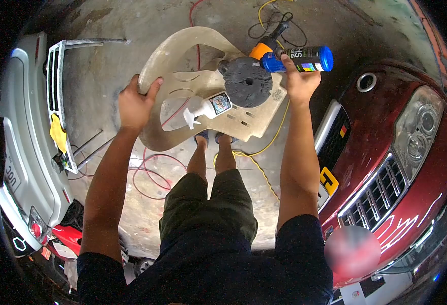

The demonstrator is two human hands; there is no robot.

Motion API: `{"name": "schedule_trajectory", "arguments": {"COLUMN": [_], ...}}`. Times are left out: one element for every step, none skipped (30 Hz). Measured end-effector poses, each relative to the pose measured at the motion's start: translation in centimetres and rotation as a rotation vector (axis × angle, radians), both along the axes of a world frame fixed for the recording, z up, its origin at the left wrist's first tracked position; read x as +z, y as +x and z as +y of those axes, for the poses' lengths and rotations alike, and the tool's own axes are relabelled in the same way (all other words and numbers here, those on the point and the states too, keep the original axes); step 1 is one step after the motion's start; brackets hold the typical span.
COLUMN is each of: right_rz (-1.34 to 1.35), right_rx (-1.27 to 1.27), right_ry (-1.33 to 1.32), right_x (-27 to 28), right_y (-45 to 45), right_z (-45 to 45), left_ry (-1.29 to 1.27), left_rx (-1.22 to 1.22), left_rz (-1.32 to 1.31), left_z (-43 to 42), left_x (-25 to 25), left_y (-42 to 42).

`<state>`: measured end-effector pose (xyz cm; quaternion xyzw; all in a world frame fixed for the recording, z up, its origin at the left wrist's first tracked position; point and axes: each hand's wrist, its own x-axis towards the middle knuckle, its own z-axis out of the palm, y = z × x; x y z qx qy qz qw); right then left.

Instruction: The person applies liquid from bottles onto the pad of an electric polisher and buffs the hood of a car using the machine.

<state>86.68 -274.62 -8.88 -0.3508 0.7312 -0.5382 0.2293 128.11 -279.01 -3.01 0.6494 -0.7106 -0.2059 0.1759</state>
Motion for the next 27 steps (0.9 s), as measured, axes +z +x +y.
{"name": "schedule_trajectory", "arguments": {"right_rz": [-0.049, -0.098, -0.146, -0.168, -0.189, -0.210, -0.231, -0.251, -0.271, -0.246, -0.221, -0.196, -0.217, -0.204, -0.192, -0.181, -0.157, -0.160, -0.164, -0.169, -0.193, -0.187, -0.181, -0.176, -0.179, -0.183, -0.186], "right_rx": [-0.004, -0.008, -0.013, -0.051, -0.087, -0.123, -0.127, -0.132, -0.138, -0.148, -0.159, -0.170, -0.189, -0.191, -0.193, -0.195, -0.193, -0.183, -0.173, -0.161, -0.184, -0.191, -0.197, -0.205, -0.209, -0.213, -0.217], "right_ry": [-0.008, -0.015, -0.022, -0.002, 0.016, 0.034, 0.027, 0.021, 0.015, 0.048, 0.082, 0.116, 0.094, 0.098, 0.101, 0.105, 0.109, 0.084, 0.058, 0.032, -0.018, -0.016, -0.014, -0.012, -0.026, -0.041, -0.055], "right_x": [0.1, 0.2, 0.4, 0.4, 0.5, 0.7, 1.0, 1.4, 1.9, 2.2, 2.4, 2.7, 2.9, 3.0, 3.1, 3.2, 3.2, 3.0, 2.7, 2.5, 2.5, 2.4, 2.3, 2.1, 2.0, 1.8, 1.9], "right_y": [0.0, 0.1, 0.2, 0.1, 0.0, 0.0, -0.1, -0.2, -0.2, -0.4, -0.5, -0.6, -0.4, -0.3, -0.3, -0.2, -0.1, 0.0, 0.1, 0.3, 0.7, 0.7, 0.7, 0.7, 0.7, 0.6, 0.6], "right_z": [0.0, 0.1, 0.3, 0.6, 0.8, 1.1, 1.4, 2.1, 2.8, 3.5, 4.2, 5.0, 5.7, 6.3, 6.8, 7.3, 7.6, 7.8, 8.0, 8.1, 8.0, 8.1, 8.1, 8.2, 8.3, 8.5, 8.6], "left_ry": [0.006, 0.030, 0.054, 0.078, 0.082, 0.085, 0.089, 0.090, 0.092, 0.094, 0.093, 0.092, 0.090, 0.083, 0.075, 0.067, 0.072, 0.077, 0.082, 0.076, 0.069, 0.062, 0.054, 0.046, 0.040, 0.036, 0.033], "left_rx": [0.002, 0.005, 0.006, 0.007, 0.010, 0.013, 0.016, 0.016, 0.016, 0.015, 0.014, 0.012, 0.011, 0.014, 0.018, 0.022, 0.025, 0.028, 0.031, 0.026, 0.022, 0.019, 0.013, 0.006, -0.001, -0.007, -0.013], "left_rz": [0.004, -0.003, -0.010, -0.015, -0.015, -0.014, -0.012, -0.015, -0.018, -0.020, -0.011, -0.003, 0.005, 0.006, 0.007, 0.006, 0.010, 0.015, 0.018, 0.004, -0.011, -0.027, -0.031, -0.035, -0.038, -0.035, -0.032], "left_z": [0.0, 0.0, 0.0, 0.0, 0.1, 0.1, 0.1, 0.1, 0.1, 0.0, 0.0, 0.0, 0.0, 0.0, 0.0, 0.1, 0.1, 0.1, 0.1, 0.1, 0.1, 0.1, 0.1, 0.1, 0.1, 0.1, 0.1], "left_x": [0.0, 0.0, 0.2, 0.4, 0.4, 0.5, 0.5, 0.6, 0.9, 1.0, 0.9, 0.8, 0.6, 0.5, 0.5, 0.4, 0.4, 0.6, 0.8, 0.6, 0.5, 0.3, 0.2, 0.1, 0.1, 0.1, 0.2], "left_y": [0.0, 0.1, 0.1, 0.0, 0.0, 0.0, -0.1, -0.1, -0.2, -0.3, -0.3, -0.3, -0.2, -0.2, -0.2, -0.3, -0.3, -0.4, -0.5, -0.5, -0.4, -0.3, -0.2, -0.1, 0.0, 0.0, 0.0]}}
